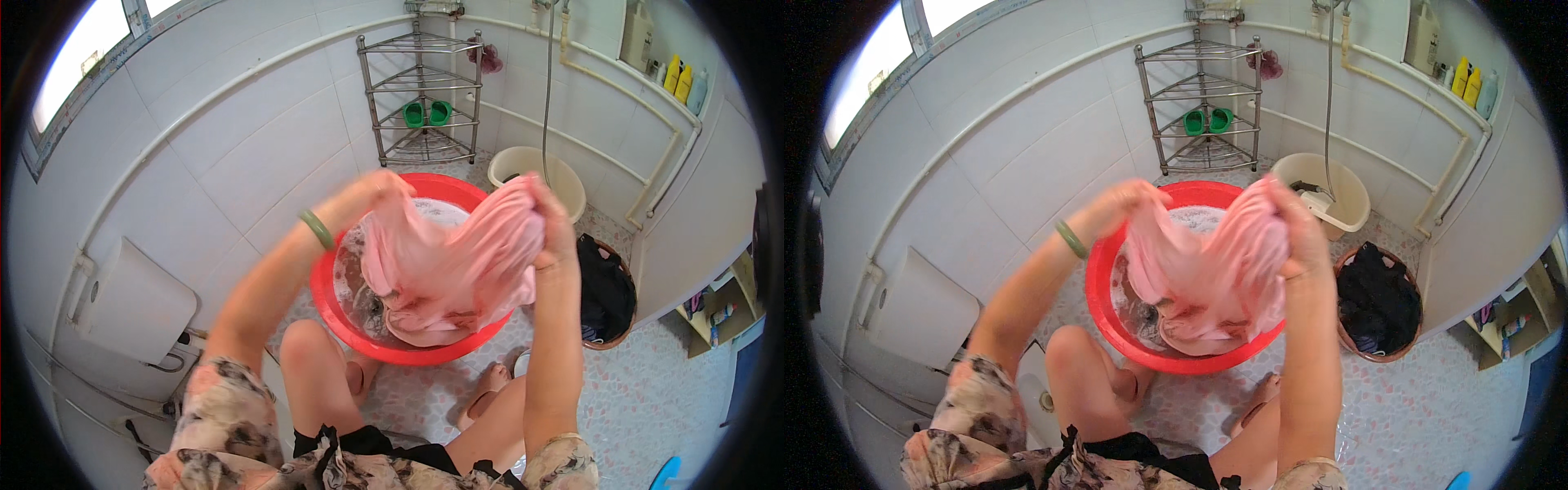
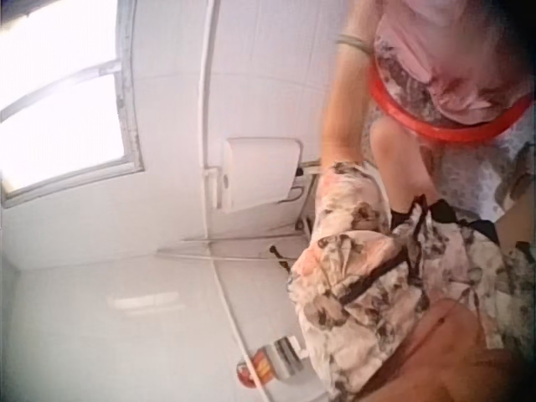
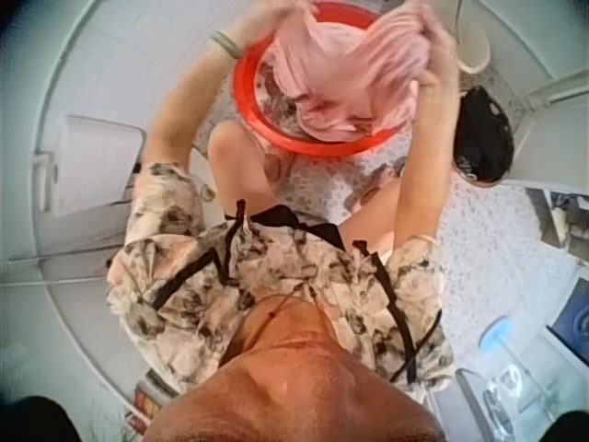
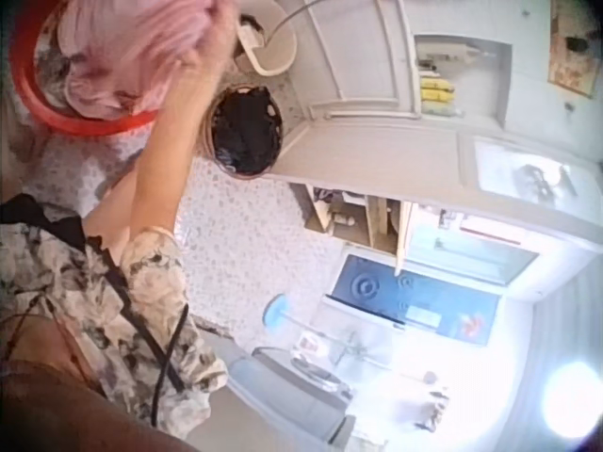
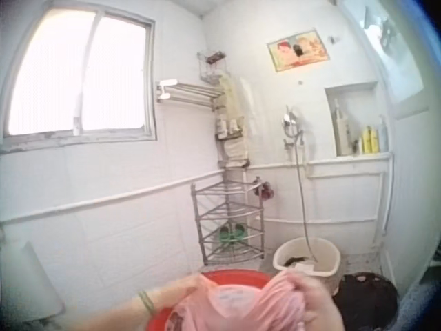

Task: Hand washing clothes in a plastic basin with soapy water.

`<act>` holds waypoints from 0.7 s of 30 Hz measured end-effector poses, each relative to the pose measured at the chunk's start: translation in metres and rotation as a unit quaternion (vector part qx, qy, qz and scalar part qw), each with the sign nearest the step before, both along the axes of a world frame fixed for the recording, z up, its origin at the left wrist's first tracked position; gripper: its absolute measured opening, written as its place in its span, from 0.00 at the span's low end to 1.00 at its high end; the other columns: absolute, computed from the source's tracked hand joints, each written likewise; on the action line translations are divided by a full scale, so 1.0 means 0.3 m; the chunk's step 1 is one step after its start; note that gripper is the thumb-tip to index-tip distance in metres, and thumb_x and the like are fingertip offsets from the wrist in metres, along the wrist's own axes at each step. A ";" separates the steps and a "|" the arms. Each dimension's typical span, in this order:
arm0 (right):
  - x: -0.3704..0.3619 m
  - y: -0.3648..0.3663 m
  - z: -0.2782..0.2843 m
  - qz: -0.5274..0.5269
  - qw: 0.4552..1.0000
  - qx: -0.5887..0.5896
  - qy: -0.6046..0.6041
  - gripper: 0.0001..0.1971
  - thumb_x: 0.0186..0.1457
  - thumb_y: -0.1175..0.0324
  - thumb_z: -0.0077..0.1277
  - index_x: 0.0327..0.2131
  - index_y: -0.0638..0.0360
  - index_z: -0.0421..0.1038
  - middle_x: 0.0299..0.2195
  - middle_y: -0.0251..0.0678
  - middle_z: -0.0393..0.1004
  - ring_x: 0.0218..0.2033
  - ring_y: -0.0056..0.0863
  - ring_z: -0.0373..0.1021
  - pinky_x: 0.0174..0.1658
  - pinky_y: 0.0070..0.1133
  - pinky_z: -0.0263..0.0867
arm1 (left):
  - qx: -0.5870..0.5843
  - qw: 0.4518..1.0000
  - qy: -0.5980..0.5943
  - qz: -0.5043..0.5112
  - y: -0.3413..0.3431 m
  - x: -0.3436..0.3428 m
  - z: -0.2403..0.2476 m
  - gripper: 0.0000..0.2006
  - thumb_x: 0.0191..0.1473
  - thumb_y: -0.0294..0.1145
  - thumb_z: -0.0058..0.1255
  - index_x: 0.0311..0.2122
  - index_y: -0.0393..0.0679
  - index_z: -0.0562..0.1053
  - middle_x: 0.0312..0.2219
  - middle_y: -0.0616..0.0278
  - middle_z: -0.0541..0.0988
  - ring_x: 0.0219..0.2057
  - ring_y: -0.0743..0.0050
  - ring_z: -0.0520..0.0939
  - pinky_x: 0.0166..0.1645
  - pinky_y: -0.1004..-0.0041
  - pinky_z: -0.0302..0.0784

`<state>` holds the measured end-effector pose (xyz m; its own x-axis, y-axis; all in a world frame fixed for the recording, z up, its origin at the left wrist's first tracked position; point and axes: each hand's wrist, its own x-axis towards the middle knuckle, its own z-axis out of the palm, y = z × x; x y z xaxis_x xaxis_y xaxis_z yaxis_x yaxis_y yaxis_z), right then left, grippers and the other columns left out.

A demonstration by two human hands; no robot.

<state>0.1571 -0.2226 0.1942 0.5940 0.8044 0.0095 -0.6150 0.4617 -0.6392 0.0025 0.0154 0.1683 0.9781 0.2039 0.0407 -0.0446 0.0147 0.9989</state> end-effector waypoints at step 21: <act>0.159 -0.072 -0.241 -0.026 0.913 -0.336 -0.231 0.11 0.44 0.67 0.51 0.31 0.63 0.67 0.26 0.30 0.69 0.27 0.18 0.65 0.32 0.15 0.62 | -0.467 0.884 -0.035 -0.008 -0.210 -0.021 -0.263 0.18 0.53 0.35 0.35 0.47 0.38 0.60 0.43 0.57 0.67 0.45 0.66 0.68 0.50 0.67 0.61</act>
